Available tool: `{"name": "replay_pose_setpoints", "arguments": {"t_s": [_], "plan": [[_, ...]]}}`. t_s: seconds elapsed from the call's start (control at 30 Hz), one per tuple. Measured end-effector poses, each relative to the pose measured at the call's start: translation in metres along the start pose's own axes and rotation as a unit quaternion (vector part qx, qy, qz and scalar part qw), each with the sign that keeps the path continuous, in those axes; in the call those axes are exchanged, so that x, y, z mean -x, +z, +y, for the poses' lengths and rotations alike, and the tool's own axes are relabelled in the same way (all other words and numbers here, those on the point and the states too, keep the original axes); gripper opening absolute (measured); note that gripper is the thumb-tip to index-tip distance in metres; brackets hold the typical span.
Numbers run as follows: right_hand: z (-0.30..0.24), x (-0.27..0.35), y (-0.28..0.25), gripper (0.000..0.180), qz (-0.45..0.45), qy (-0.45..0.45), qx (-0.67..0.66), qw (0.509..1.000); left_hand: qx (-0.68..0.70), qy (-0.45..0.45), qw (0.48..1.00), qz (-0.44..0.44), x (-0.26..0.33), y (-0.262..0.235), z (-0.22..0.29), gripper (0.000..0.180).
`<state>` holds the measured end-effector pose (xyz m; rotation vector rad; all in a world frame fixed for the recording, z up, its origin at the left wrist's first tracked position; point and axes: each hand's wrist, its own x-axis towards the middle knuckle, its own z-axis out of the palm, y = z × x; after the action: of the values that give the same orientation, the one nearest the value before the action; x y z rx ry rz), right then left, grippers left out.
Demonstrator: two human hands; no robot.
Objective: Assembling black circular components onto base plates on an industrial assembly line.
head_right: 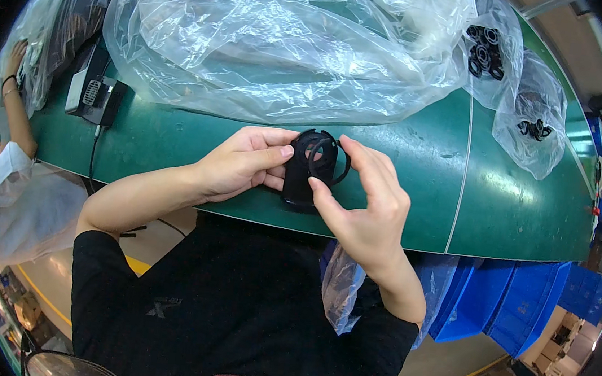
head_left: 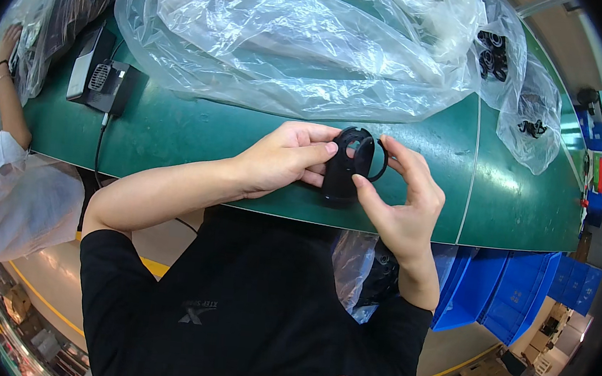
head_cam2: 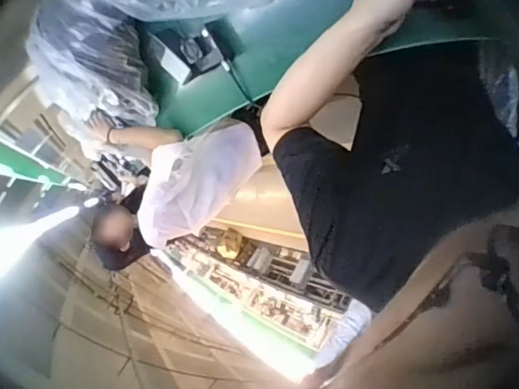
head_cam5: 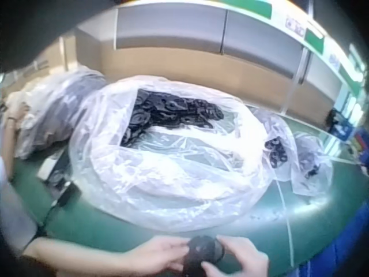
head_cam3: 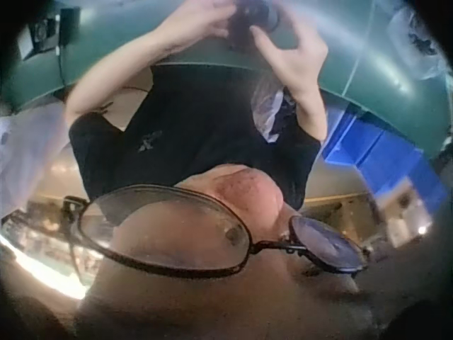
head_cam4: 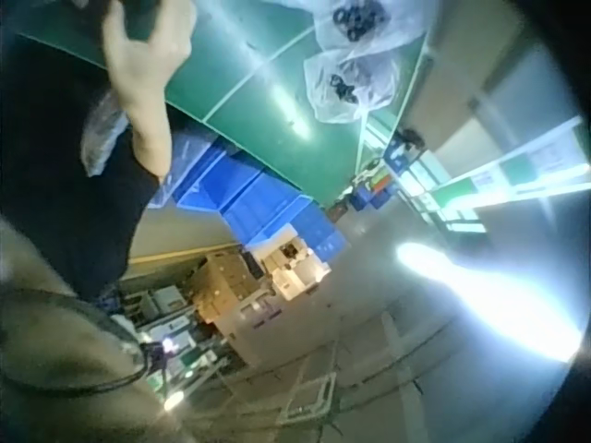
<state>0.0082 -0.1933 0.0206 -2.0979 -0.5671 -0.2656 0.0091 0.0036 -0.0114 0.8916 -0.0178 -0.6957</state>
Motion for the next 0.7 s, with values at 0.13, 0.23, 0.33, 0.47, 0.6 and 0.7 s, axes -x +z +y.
{"name": "replay_pose_setpoints", "arguments": {"t_s": [0.13,0.23,0.33,0.47,0.6,0.7], "plan": [[-0.005,-0.005,0.008,0.049,-0.012,-0.049,0.058,0.997,-0.008,0.006,1.000,-0.004,0.001,-0.001,0.002,0.033],[-0.006,-0.006,0.012,0.049,-0.015,-0.067,0.073,0.995,-0.018,0.003,1.000,-0.003,0.003,0.000,0.003,0.033],[-0.008,-0.006,0.014,0.049,-0.018,-0.079,0.090,0.993,-0.016,-0.004,1.000,-0.014,0.005,0.000,0.004,0.039],[-0.013,-0.005,0.016,0.048,-0.032,-0.072,0.105,0.991,-0.040,-0.005,0.999,0.002,0.004,-0.001,0.001,0.038],[-0.015,-0.003,0.018,0.047,-0.040,-0.083,0.125,0.988,-0.130,0.016,0.991,0.026,0.004,0.001,0.001,0.034],[-0.013,-0.001,0.021,0.051,-0.036,-0.113,0.191,0.974,-0.141,0.026,0.988,0.059,0.003,0.003,-0.002,0.032]]}}
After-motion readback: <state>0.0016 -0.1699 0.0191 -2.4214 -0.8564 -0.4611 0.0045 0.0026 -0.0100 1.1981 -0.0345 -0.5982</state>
